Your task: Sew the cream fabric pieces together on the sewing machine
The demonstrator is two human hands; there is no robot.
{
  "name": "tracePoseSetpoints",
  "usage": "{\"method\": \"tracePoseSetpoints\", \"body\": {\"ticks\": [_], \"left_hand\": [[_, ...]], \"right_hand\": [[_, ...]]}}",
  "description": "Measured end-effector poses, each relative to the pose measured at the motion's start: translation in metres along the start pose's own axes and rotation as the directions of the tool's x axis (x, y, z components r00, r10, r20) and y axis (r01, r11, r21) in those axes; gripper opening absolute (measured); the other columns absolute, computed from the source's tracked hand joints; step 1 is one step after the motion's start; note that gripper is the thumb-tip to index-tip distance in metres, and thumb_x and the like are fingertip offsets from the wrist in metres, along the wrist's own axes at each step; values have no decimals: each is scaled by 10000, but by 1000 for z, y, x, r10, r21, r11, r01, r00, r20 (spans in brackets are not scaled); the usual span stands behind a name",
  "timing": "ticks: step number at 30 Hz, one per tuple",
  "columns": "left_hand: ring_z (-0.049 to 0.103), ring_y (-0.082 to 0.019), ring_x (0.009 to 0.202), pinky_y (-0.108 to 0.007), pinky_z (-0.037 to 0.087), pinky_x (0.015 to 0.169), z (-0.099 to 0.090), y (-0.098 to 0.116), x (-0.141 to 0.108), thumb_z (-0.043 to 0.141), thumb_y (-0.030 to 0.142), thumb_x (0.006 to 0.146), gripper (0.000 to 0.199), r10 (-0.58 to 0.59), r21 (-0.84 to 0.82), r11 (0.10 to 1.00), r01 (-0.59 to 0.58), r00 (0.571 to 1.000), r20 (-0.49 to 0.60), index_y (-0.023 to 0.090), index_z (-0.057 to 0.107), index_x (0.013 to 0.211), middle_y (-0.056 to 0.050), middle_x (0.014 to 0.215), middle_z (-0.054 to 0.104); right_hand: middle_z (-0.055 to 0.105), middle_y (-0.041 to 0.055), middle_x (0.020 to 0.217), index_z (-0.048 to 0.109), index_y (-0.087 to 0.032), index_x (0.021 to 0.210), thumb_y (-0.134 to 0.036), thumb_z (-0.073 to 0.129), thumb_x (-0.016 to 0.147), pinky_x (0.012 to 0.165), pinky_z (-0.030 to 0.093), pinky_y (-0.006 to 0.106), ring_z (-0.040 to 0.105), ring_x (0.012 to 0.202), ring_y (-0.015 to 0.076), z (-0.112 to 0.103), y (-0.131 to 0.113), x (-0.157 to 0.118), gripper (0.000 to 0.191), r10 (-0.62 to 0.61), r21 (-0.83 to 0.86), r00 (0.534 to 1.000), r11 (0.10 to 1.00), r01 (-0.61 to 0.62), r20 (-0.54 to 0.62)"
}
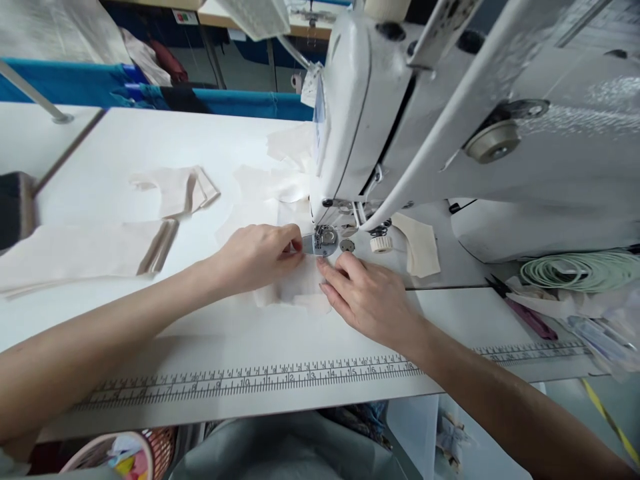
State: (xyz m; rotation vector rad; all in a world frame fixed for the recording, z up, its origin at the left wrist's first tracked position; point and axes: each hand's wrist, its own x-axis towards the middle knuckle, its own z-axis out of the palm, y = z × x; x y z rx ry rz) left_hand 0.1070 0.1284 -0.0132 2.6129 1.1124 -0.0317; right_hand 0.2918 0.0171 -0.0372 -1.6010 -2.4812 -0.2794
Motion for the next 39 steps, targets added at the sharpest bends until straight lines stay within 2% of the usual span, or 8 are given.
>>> {"method": "tracePoseSetpoints", "body": {"ticks": [4,7,10,12,14,27,35,39], "left_hand": [[644,-226,650,-280,344,498,-12,-8,-21,470,353,903,279,-34,267,963,29,999,14,187,582,1096,-21,821,705],[647,-280,737,-303,348,484,-15,-5,-44,469,318,923,264,58,451,892,23,985,-165,142,608,1063,-83,888,697],[636,-271,856,-339,438,582,-7,8,-61,431,204,944,219,333,469,867,-170,897,-292,134,637,972,-97,949,683],[634,-233,829,-341,467,629,2,16,-68,416,151,948,225,469,409,847,-339,840,-274,140,641,949,-77,918,680],[631,-209,793,-335,472,630,10,22,-71,408,123,950,235,524,365,829,-424,817,-241,138,642,937,-68,888,674],[611,-213,757,-324,441,577,23,15,-65,492,86,913,144,524,379,824,-422,822,-224,128,626,945,-58,846,657],[631,-232,774,-361,473,611,23,18,-64,497,134,933,106,584,384,801,-459,743,-328,120,586,989,-76,865,670],[619,-228,800,-385,499,686,18,20,-67,500,128,927,152,596,384,796,-468,720,-355,129,567,1064,-79,897,668]], "right_hand": [[629,45,919,595,-169,1292,-292,360,1002,522,363,256,538,642,105,-1,4,0,394,22,66,997,997,-27,75],[618,50,943,556,-171,1336,-242,356,987,526,366,253,541,671,112,-2,7,0,409,14,108,992,994,-28,127],[610,63,997,529,-159,1360,-162,377,939,514,361,246,521,665,110,-3,10,1,447,-7,119,984,993,-15,178],[608,68,1030,517,-159,1369,-148,380,925,494,350,248,517,662,112,-4,12,1,465,-18,115,978,993,-7,209],[610,67,1033,516,-159,1368,-149,377,925,486,347,252,518,660,115,-3,12,2,465,-25,104,977,995,3,214],[616,64,948,564,-133,1299,-87,379,892,515,345,274,514,652,116,1,10,0,449,-53,36,996,998,51,65],[600,91,1037,515,-127,1328,-145,348,942,513,372,278,540,701,128,2,4,1,420,-40,50,993,998,35,107],[623,73,1036,513,-161,1329,-181,347,971,533,399,272,545,692,123,-17,27,-4,395,-40,88,995,996,32,89]]}}
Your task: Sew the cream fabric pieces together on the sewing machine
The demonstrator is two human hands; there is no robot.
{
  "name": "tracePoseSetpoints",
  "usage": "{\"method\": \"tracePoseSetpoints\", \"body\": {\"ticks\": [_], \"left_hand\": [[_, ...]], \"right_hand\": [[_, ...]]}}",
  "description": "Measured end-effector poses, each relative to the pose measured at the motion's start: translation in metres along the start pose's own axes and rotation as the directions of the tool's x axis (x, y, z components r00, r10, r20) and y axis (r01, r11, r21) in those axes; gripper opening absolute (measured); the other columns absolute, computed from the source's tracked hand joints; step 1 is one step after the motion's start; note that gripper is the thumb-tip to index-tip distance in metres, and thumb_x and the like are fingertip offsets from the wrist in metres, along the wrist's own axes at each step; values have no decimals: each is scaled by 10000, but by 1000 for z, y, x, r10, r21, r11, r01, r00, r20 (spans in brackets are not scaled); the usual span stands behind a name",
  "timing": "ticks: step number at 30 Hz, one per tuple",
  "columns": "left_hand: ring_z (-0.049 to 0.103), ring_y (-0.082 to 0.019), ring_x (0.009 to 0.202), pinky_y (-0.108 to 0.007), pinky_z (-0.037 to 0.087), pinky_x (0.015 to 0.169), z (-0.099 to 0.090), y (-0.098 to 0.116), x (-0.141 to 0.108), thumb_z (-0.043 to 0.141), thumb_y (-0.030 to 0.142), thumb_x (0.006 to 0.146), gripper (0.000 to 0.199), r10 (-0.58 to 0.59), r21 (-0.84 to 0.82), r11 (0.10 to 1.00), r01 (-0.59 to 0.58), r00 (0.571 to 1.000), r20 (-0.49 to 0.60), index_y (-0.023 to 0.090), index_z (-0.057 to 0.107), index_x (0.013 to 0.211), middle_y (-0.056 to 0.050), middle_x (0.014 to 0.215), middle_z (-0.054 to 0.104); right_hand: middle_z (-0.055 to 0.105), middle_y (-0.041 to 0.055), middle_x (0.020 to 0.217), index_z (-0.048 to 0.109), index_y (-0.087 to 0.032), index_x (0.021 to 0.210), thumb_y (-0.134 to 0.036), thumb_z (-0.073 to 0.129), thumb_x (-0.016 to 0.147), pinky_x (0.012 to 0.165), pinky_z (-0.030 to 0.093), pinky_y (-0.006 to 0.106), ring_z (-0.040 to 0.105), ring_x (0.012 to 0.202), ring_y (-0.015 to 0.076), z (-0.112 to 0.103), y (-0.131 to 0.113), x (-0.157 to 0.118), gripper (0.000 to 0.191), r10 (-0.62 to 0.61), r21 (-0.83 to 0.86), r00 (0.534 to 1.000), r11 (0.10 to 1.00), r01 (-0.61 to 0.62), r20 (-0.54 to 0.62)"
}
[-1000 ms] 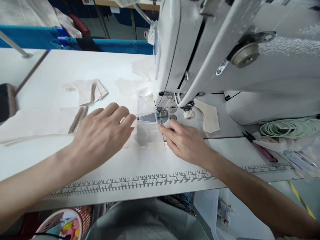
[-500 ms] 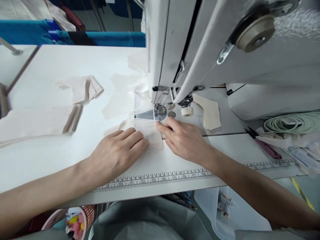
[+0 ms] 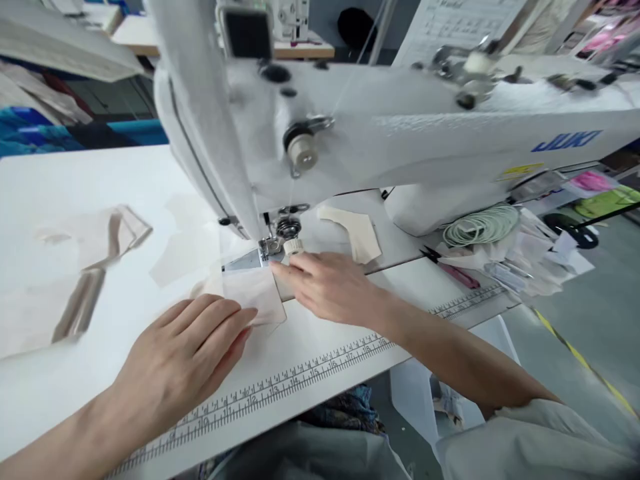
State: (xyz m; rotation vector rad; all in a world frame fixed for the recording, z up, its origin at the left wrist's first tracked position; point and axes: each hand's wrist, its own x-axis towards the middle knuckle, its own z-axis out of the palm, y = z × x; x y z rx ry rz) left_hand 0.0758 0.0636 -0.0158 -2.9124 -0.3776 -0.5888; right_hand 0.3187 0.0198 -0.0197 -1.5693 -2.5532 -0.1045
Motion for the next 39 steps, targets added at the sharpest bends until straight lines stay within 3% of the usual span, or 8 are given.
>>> {"method": "tracePoseSetpoints", "body": {"ticks": [2,5,10,19,29,33,35,39], "left_hand": [[620,-223,826,-388,503,719,-3,2,2,504,120,924,175,11,-27,1000,-12,1000,-10,137,565,1087,-77,919,671],[625,-220,878,-370,506,731,-6,8,11,503,126,924,212,31,-109,994,-31,1000,-4,148,565,1126,-75,960,677],[613,-209,910,-342,521,729,4,26,47,464,133,939,196,13,-332,943,3,999,47,155,578,1095,-78,996,667],[606,-211,969,-351,552,779,51,38,122,472,162,910,212,-133,-519,830,206,976,174,147,581,1091,-86,1011,648],[609,-203,923,-304,528,643,73,45,151,451,162,909,289,-206,-277,930,241,967,150,142,597,1158,-87,1040,631],[578,-242,979,-311,490,618,79,50,162,453,179,913,255,-165,-124,975,184,975,151,141,647,1074,-104,1027,620],[564,-259,971,-330,469,620,80,53,164,442,179,920,244,-120,-33,992,125,983,142,132,676,974,-120,1006,617],[544,-266,1026,-358,451,721,82,58,168,436,156,930,251,-60,56,997,53,989,135,127,685,922,-139,1049,620]], "right_hand": [[649,62,992,601,-161,1205,-199,359,985,564,410,245,569,741,121,-16,26,-13,329,27,54,998,998,-24,-57],[660,43,931,656,-178,1003,-241,503,927,721,445,277,593,850,155,-33,73,-40,182,190,143,979,973,-178,-70],[632,33,937,627,-187,922,-323,621,822,739,446,280,599,818,154,-31,121,-62,168,257,323,953,899,-296,160],[667,22,860,681,-188,807,-229,497,880,652,376,254,584,732,137,-21,121,-66,201,193,262,981,947,-187,2],[697,6,854,699,-199,787,-208,495,855,665,392,256,607,742,137,-19,125,-71,216,202,287,977,941,-176,-64],[672,29,833,668,-185,805,-225,488,862,692,429,268,607,748,148,-16,128,-71,193,217,350,971,921,-171,-97],[651,46,841,641,-184,819,-227,468,872,697,449,286,600,752,162,-14,127,-71,186,243,337,949,927,-166,-201],[628,75,904,604,-210,887,-227,439,902,725,479,338,589,752,187,-10,121,-70,166,283,221,848,954,-202,-448]]}}
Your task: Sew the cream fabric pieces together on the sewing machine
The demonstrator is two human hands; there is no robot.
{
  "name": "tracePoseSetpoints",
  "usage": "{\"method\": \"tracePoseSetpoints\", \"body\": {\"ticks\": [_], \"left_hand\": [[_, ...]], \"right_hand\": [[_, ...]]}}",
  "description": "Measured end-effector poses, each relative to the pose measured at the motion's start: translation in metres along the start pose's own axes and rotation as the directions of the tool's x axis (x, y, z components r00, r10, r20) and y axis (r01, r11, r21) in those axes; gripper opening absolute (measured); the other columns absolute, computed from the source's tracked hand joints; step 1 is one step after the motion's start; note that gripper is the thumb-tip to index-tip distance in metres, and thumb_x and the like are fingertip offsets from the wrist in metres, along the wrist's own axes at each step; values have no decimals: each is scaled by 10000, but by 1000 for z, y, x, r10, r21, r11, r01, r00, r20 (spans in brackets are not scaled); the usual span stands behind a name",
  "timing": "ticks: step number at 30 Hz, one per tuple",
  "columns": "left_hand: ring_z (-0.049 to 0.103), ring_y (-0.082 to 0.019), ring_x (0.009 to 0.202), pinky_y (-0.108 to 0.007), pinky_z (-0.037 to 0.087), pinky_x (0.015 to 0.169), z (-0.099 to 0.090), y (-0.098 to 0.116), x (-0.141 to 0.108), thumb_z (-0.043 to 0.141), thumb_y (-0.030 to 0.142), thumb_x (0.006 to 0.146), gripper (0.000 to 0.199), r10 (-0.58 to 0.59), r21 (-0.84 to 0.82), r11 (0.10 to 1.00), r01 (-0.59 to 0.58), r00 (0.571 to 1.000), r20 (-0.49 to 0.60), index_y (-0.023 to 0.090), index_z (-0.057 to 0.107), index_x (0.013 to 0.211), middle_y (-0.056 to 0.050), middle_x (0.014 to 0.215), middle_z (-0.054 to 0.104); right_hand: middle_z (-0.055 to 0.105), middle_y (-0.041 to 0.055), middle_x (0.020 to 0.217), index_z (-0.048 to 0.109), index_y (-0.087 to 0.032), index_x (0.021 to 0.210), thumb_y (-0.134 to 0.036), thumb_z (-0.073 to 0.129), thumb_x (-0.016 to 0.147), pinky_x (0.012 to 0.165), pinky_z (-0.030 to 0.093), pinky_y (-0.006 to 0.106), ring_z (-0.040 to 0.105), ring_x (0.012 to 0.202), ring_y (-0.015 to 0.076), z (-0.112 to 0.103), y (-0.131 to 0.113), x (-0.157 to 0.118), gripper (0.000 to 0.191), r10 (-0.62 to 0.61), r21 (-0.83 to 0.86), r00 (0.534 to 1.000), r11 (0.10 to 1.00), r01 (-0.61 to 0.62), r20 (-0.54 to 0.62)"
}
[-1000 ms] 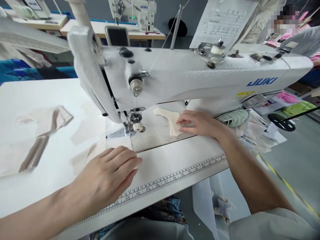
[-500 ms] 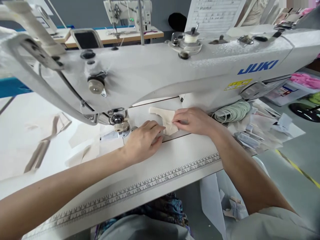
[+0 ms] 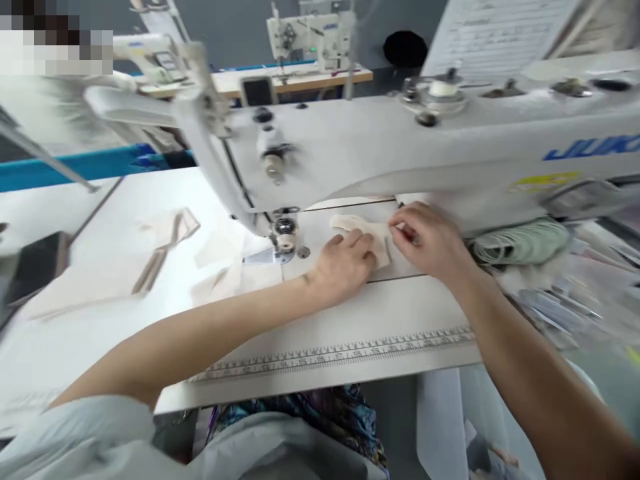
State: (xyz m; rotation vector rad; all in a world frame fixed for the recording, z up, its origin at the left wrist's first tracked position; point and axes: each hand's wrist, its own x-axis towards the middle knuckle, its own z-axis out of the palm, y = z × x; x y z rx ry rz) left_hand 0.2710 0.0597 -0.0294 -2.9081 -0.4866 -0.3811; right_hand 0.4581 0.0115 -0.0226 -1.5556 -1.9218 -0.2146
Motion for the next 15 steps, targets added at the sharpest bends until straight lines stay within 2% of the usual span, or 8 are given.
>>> {"method": "tracePoseSetpoints", "body": {"ticks": [2,4,8,12,15], "left_hand": [[545,-243,1061,-342,444,771,3,0,4,387,145,955,296,2,17,1000,-2,1000,21,138,683,967,-125,1076,632],[550,-222,1092,-325,443,805,7,-1,8,333,137,976,340,-4,27,1000,3,999,35,142,666,1046,-111,1128,636],[529,-247,1191,-345,433,913,16,-2,10,345,183,993,343,-39,26,999,38,999,25,66,587,1206,-166,1278,583],[538,-281,1199,-375,430,956,21,-2,8,363,207,992,359,-58,1,998,58,998,22,19,566,1221,-193,1263,592],[519,-293,1225,-406,433,974,21,-2,8,354,204,992,364,-52,-18,998,53,998,32,35,547,1250,-195,1286,579]], "right_hand": [[633,74,911,600,-221,917,-229,431,915,703,486,342,590,706,180,3,-1,0,169,-32,-46,998,998,29,-45],[641,83,899,604,-228,933,-247,398,936,701,490,333,615,736,187,7,0,0,207,-71,-65,996,996,67,-61],[666,89,913,601,-214,951,-233,408,930,706,515,336,641,773,195,8,2,0,195,-115,-103,986,989,103,-118],[689,78,958,594,-201,971,-147,494,884,659,545,308,654,743,173,-11,-9,-1,142,-149,-100,967,986,130,-208],[688,69,1008,586,-201,1000,-116,502,886,670,549,276,665,762,153,-33,-35,-10,165,-148,-62,978,988,141,-145]]}}
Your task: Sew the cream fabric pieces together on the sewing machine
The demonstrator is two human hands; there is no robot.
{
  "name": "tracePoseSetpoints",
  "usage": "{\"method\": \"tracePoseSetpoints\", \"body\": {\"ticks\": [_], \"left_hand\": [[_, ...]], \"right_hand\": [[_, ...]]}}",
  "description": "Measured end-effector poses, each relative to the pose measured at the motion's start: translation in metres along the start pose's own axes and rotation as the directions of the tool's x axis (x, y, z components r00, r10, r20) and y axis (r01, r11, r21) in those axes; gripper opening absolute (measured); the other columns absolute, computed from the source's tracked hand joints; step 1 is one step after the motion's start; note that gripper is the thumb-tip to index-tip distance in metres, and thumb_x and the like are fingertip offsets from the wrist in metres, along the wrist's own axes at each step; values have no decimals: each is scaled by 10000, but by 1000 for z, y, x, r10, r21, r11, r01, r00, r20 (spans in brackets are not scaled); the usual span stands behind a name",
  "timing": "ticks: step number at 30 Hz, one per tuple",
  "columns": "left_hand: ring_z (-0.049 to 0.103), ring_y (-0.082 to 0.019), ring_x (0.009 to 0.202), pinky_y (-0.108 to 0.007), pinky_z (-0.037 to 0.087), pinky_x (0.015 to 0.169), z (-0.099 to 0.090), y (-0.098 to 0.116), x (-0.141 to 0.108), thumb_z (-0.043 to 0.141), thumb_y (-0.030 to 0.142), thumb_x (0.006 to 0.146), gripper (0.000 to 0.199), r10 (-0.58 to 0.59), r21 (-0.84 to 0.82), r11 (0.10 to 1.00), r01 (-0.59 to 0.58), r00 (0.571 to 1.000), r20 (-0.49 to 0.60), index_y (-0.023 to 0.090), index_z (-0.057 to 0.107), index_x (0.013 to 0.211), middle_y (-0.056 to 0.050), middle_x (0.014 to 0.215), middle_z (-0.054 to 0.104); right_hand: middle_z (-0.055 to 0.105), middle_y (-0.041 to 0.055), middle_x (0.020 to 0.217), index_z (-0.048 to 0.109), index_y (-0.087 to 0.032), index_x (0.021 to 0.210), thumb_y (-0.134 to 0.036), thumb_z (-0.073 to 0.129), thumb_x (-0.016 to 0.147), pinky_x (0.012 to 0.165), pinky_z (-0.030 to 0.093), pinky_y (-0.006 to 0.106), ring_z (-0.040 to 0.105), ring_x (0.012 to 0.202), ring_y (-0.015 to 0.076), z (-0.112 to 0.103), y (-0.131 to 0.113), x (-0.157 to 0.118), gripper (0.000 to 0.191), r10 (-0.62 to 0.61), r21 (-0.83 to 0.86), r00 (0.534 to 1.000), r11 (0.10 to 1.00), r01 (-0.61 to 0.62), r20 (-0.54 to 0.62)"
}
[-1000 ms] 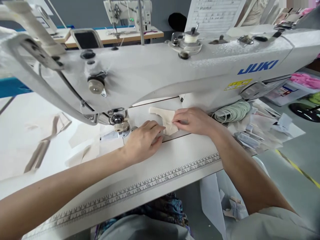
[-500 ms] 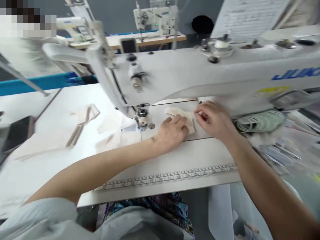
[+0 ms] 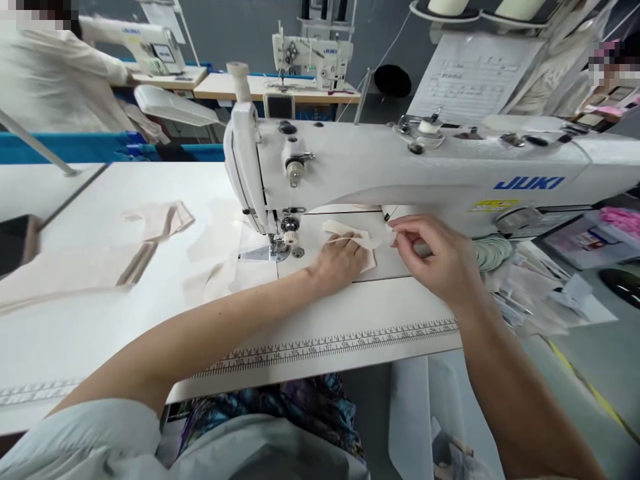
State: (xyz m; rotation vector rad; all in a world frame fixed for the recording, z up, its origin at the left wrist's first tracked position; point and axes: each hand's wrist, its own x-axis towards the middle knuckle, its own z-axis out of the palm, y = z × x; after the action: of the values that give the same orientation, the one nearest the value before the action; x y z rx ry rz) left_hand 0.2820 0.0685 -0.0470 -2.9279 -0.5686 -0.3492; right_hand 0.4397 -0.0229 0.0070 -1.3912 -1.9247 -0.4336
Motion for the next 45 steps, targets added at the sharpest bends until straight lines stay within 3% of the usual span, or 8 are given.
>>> {"method": "tracePoseSetpoints", "body": {"ticks": [7,12,17,25,33,37,40,45], "left_hand": [[422,-265,1340,-391,411,1059,-12,-11,-11,395,136,953,416,24,-83,996,-14,992,123,58,438,1360,-156,1439,464],[580,-232,1160,-336,532,888,-53,-25,-61,391,-69,802,529,73,-134,990,-45,975,211,82,499,1297,-136,1345,553],[624,-229,1006,-357,564,836,-88,2,-135,393,67,922,308,67,-229,969,-94,990,-123,49,573,1171,-136,1113,664],[629,-251,1056,-387,560,881,-53,49,-178,469,165,946,262,38,-262,959,-104,969,-245,49,587,1150,-136,1101,677],[570,-234,1208,-444,460,1045,-42,48,-195,401,207,987,345,34,-251,964,-85,979,-201,93,534,1284,-116,1302,613],[544,-216,1247,-457,380,1127,-42,42,-197,401,249,997,333,26,-291,954,-75,985,-169,105,569,1246,-98,1332,596],[547,-223,1244,-460,370,1137,-43,37,-196,428,273,989,312,2,-279,959,-51,985,-172,113,612,1184,-91,1321,605],[559,-250,1226,-474,390,1112,-49,34,-201,431,284,988,343,-46,-213,977,8,984,-172,99,594,1226,-94,1282,632]], "right_hand": [[684,69,999,588,-163,988,-99,460,904,761,523,283,657,913,174,-15,-76,-45,166,-113,-54,916,988,145,385],[664,77,965,612,-137,925,-74,468,881,746,495,309,626,864,179,1,-110,-68,164,-108,-89,847,980,180,521],[630,60,880,626,-152,905,-195,456,941,648,443,313,577,750,164,12,-127,-58,179,-87,-107,862,981,161,499],[617,58,974,598,-168,1138,-95,365,928,647,444,259,581,798,141,22,-123,-49,322,-40,99,799,995,-25,600],[657,80,880,566,-148,1267,-285,409,974,576,382,313,582,684,182,36,-115,-34,360,203,-362,854,932,-18,479],[680,79,948,628,-174,1115,-207,407,962,753,464,329,609,871,193,35,-118,-35,271,62,-90,918,996,-29,392],[663,64,1174,622,-199,1137,-156,423,944,957,444,382,557,1117,206,34,-122,-39,281,-136,153,878,986,72,460],[577,73,1355,575,-183,1264,-221,428,967,1058,378,439,483,1241,238,40,-124,-44,334,-38,-17,840,998,56,541]]}}
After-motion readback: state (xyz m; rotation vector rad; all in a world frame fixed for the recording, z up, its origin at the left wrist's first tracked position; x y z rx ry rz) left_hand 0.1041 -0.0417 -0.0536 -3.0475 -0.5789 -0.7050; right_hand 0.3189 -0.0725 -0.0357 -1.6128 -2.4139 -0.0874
